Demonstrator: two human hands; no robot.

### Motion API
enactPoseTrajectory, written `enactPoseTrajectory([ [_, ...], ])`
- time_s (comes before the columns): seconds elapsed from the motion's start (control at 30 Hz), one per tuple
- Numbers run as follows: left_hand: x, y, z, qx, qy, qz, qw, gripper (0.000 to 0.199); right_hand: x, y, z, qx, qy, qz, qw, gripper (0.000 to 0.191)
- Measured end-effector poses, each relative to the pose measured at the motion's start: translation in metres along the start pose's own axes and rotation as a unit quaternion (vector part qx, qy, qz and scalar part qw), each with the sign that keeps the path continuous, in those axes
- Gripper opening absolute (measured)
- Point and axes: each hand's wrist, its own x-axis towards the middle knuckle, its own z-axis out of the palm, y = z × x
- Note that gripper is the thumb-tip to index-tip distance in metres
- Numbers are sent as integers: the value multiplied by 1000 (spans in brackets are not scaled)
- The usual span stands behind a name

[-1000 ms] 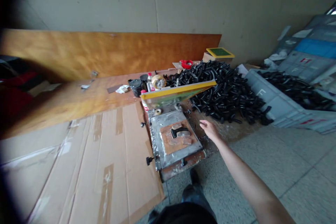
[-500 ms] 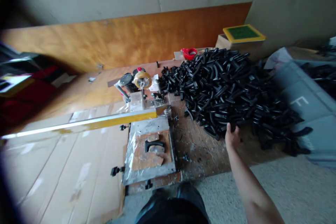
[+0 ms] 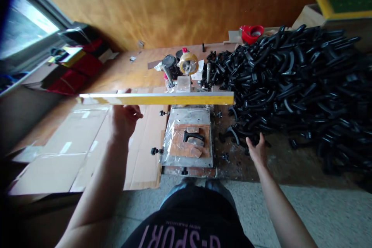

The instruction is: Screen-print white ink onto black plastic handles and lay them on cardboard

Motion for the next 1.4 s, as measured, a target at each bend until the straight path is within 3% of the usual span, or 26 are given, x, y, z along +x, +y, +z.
enactPoseTrajectory([
  [0.07,-4,2,7,-3,-37,2,999,50,-2,-4,-25,-93,-40,39,994,78],
  [0.13,-16,-4,-3,7,-39,-6,999,54,-3,-17,-51,-161,-23,37,986,63],
  [0.2,-35,-18,-24,48,-56,-63,995,56,-9,-45,-68,-125,15,-28,992,49],
  [0.27,-57,-41,-46,108,-90,-143,980,52,-21,-90,-72,-19,33,-144,989,43],
  [0.33,-75,-71,-63,146,-122,-198,961,52,-37,-149,-60,51,41,-291,955,45],
  [0.43,-90,-117,-73,147,-131,-212,957,80,-60,-236,-23,7,34,-490,871,57],
  [0.5,-91,-140,-73,147,-124,-205,960,89,-70,-277,4,-74,7,-541,838,60],
  [0.57,-89,-153,-74,152,-125,-202,959,90,-78,-296,27,-155,-45,-544,823,45],
  [0.63,-86,-158,-75,157,-127,-202,958,87,-86,-293,42,-213,-100,-528,816,25],
  [0.7,-85,-158,-76,159,-127,-204,958,85,-97,-274,49,-237,-131,-533,801,14],
  [0.83,-86,-154,-76,159,-117,-209,958,84,-116,-227,40,-222,-163,-641,717,24],
  [0.93,-87,-151,-73,162,-105,-214,958,82,-117,-216,28,-204,-197,-688,668,22],
  [1.0,-88,-150,-71,164,-100,-215,958,81,-115,-219,26,-197,-188,-689,672,17],
  [1.07,-89,-150,-71,163,-95,-212,959,80,-116,-219,30,-192,-142,-682,691,18],
  [1.13,-90,-150,-70,160,-89,-210,960,80,-121,-212,35,-195,-107,-686,693,21],
  [1.23,-91,-149,-69,156,-79,-212,961,80,-131,-202,38,-199,-131,-692,681,21],
  [1.33,-91,-139,-69,145,-84,-219,961,83,-130,-224,35,-177,-143,-651,724,14],
  [1.4,-91,-127,-68,137,-93,-225,960,85,-117,-257,31,-156,-119,-612,766,28],
])
